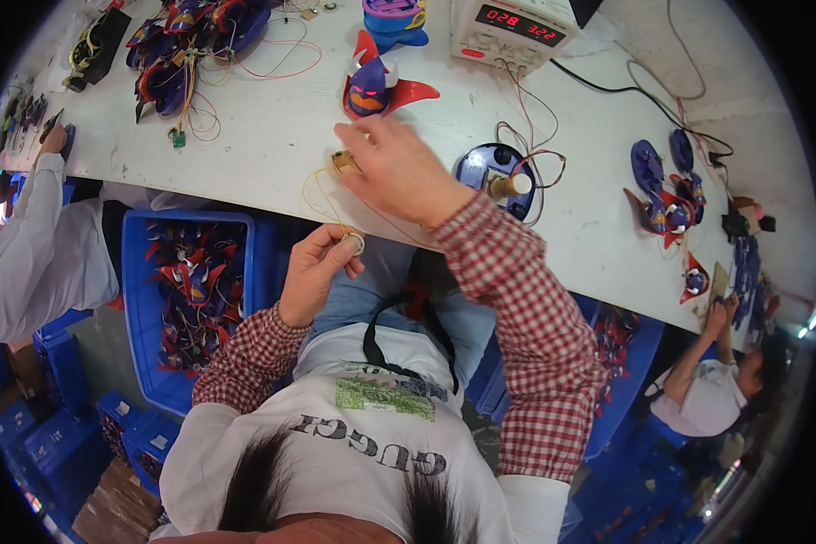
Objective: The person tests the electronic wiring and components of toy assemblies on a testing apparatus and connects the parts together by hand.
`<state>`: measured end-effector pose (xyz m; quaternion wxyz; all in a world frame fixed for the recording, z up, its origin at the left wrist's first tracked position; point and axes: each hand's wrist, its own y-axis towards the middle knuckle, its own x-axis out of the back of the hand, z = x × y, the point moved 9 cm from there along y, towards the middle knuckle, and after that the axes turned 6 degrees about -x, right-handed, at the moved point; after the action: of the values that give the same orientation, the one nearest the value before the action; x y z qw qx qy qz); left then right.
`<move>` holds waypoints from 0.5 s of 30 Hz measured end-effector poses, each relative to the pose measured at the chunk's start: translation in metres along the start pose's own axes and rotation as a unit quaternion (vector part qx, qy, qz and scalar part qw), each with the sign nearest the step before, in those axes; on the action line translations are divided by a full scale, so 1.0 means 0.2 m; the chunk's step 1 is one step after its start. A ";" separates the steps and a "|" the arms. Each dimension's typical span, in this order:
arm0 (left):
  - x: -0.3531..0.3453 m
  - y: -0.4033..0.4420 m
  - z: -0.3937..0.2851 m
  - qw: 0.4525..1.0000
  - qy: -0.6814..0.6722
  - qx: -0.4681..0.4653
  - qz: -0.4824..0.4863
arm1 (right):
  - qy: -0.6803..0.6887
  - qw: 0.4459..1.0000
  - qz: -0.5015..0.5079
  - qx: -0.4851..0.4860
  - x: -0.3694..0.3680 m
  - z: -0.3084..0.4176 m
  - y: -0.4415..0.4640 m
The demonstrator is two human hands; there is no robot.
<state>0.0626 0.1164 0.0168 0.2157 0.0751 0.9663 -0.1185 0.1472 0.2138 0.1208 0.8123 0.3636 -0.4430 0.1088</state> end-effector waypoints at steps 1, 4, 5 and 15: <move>0.00 0.00 0.00 1.000 -0.001 0.002 0.001 | 0.029 0.998 0.020 -0.054 0.09 -0.04 0.00; -0.01 0.01 -0.01 1.000 0.001 -0.003 0.006 | 0.034 0.984 0.063 -0.165 0.31 -0.14 -0.10; -0.02 0.01 -0.01 1.000 0.002 -0.003 0.008 | 0.011 0.971 0.083 -0.222 0.34 -0.19 -0.16; -0.09 0.01 -0.02 0.999 -0.027 0.020 0.016 | -0.029 0.954 0.165 -0.250 0.21 -0.08 -0.55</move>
<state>0.0766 0.1172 0.0281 0.2416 0.0914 0.9564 -0.1365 0.2362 0.1411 0.0948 0.8347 0.0740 -0.5330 0.1170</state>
